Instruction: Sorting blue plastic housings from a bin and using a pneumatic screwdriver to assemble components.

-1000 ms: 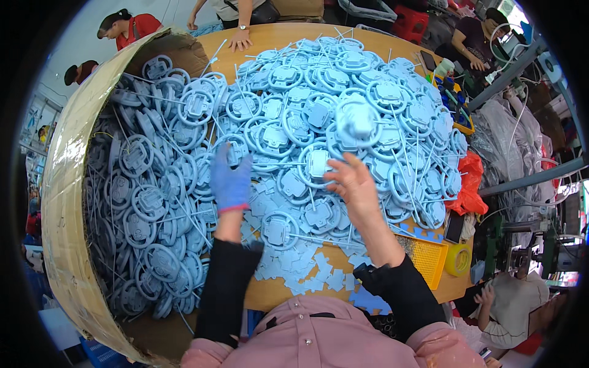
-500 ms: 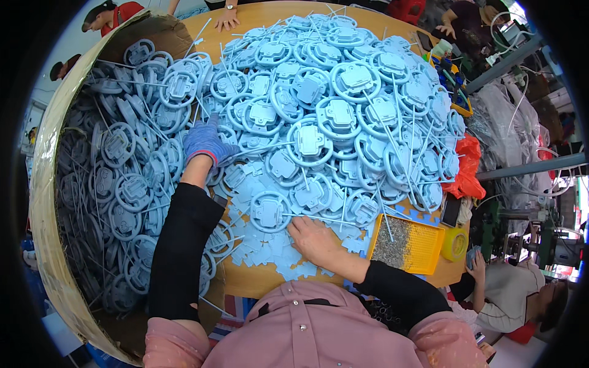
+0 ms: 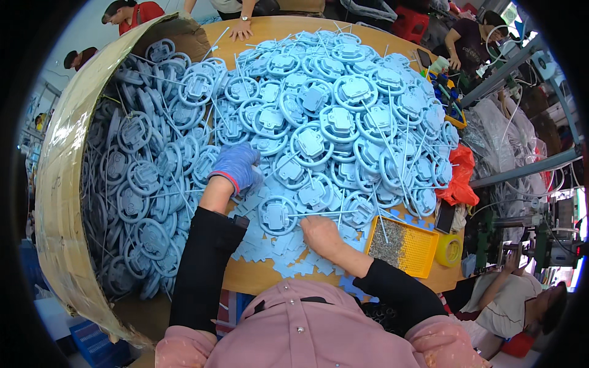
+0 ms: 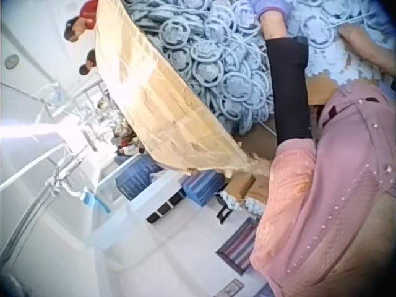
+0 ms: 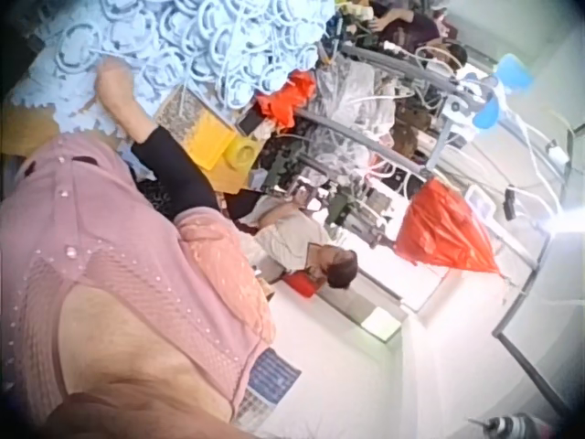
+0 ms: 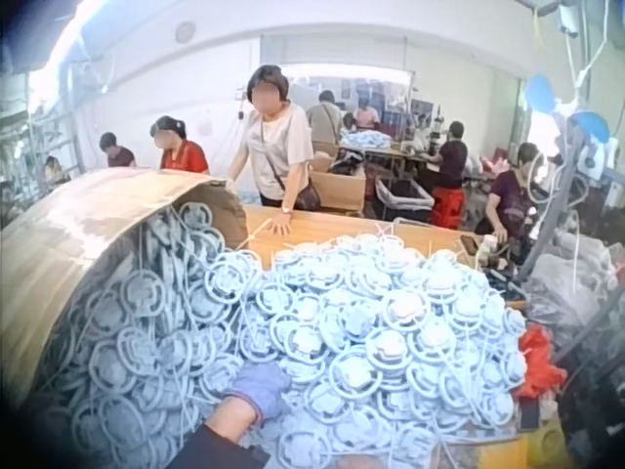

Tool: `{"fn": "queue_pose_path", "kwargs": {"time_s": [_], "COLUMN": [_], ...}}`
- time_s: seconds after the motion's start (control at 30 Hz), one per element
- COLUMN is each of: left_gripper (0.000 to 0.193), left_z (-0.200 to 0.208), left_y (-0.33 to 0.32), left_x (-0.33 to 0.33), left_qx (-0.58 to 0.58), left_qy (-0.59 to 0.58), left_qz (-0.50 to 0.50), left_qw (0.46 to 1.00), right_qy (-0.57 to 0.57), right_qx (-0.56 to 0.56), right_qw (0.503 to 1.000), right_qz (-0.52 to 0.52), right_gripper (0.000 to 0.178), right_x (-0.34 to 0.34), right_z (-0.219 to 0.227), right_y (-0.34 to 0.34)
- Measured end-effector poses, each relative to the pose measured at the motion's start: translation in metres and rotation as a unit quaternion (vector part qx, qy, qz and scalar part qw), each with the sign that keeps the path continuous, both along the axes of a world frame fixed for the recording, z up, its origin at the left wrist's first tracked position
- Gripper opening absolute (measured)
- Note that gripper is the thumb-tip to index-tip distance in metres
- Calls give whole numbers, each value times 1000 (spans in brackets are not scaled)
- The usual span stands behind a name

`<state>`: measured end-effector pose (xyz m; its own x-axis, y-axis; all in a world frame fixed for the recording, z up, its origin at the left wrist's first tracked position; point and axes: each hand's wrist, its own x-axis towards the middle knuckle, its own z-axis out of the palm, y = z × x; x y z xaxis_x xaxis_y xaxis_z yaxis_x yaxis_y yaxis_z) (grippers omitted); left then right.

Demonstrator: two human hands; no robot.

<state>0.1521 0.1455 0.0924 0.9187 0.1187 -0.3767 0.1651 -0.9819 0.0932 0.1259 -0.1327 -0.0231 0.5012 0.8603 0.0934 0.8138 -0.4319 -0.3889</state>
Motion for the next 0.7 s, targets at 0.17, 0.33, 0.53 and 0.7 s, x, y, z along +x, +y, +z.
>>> {"fn": "queue_pose_path", "kwargs": {"time_s": [0.17,0.33,0.53,0.7], "left_gripper": [32,24,27,30], "left_z": [29,41,-7,-54], "left_y": [-15,-42,-46,-38], "left_x": [-18,-47,-82,-138], "left_qx": [-143,-510,-661,-719], "left_qy": [-272,-512,-464,-466], "left_qz": [46,273,434,489], "left_qw": [951,635,399,161], "right_qy": [20,60,23,66], "right_qx": [-9,11,-38,-14], "right_qw": [997,997,981,979], "right_qz": [-75,46,191,191], "right_gripper": [8,17,22,27], "right_x": [9,-16,-34,-36], "right_z": [22,30,7,19], "right_y": [-18,-12,7,16]}}
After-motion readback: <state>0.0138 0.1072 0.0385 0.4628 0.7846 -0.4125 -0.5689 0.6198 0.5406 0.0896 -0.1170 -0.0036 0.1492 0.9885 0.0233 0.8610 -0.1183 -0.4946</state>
